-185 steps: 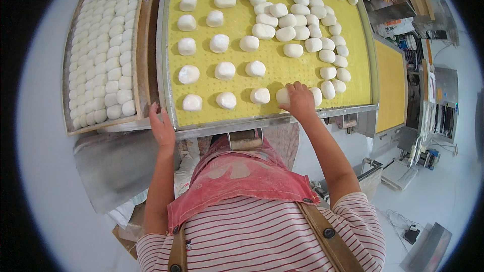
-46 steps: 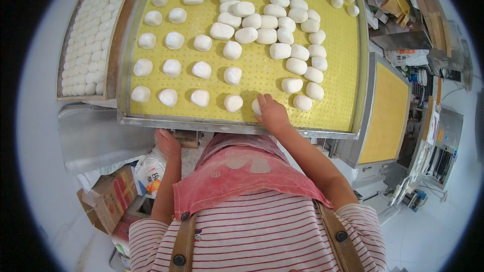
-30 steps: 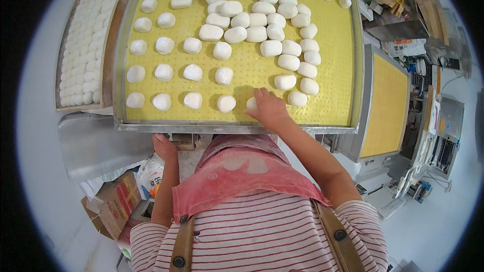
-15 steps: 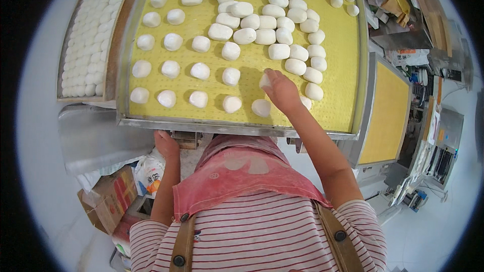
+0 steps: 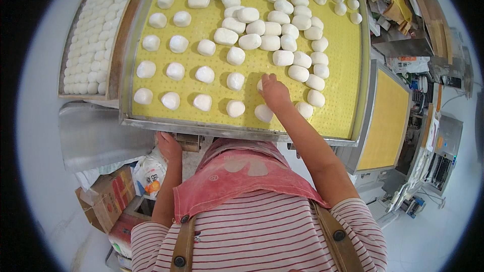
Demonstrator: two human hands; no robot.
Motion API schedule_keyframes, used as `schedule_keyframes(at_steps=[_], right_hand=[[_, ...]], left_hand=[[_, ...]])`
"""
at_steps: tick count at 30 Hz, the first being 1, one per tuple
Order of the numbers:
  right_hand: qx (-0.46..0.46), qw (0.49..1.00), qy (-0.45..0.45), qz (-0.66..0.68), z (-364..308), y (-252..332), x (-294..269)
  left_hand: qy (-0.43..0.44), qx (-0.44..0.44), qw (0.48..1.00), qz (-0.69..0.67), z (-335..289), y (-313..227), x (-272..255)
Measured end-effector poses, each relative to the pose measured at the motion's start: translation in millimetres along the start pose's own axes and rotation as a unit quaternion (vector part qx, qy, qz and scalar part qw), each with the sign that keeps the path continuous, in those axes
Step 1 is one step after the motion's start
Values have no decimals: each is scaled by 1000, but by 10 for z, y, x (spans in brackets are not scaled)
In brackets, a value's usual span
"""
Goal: The person arranges small white dough balls onto a yellow perforated tray in a commercial kitchen. They transfer dough balls from a wooden tray to the yellow tray, spacing them evenly by hand.
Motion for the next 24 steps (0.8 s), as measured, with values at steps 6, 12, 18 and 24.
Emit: schedule_keyframes(at_steps=[6, 12, 18, 24], right_hand=[[-43, 997, -63, -3, -137, 69, -529], [-2, 982, -162, -101, 211, -417, -553], [-79, 968, -153, -181, 94, -250, -715], [-88, 990, 25, -110, 415, -445, -495]], left_hand=[[-10, -11, 1000, 3, -2, 34, -15], [14, -7, 999, -28, -11, -70, -27], [2, 0, 1000, -1, -52, -72, -74], [-1, 0, 1000, -6, -43, -109, -31]])
Point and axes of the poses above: each hand's wrist, its own z-axis towards the middle knuckle, its own x-axis out of the palm, y = z × x, the point moved 2 cm from there along z, towards the middle knuckle, and after that the axes turned 15 degrees about y, right-handed, at the moved point
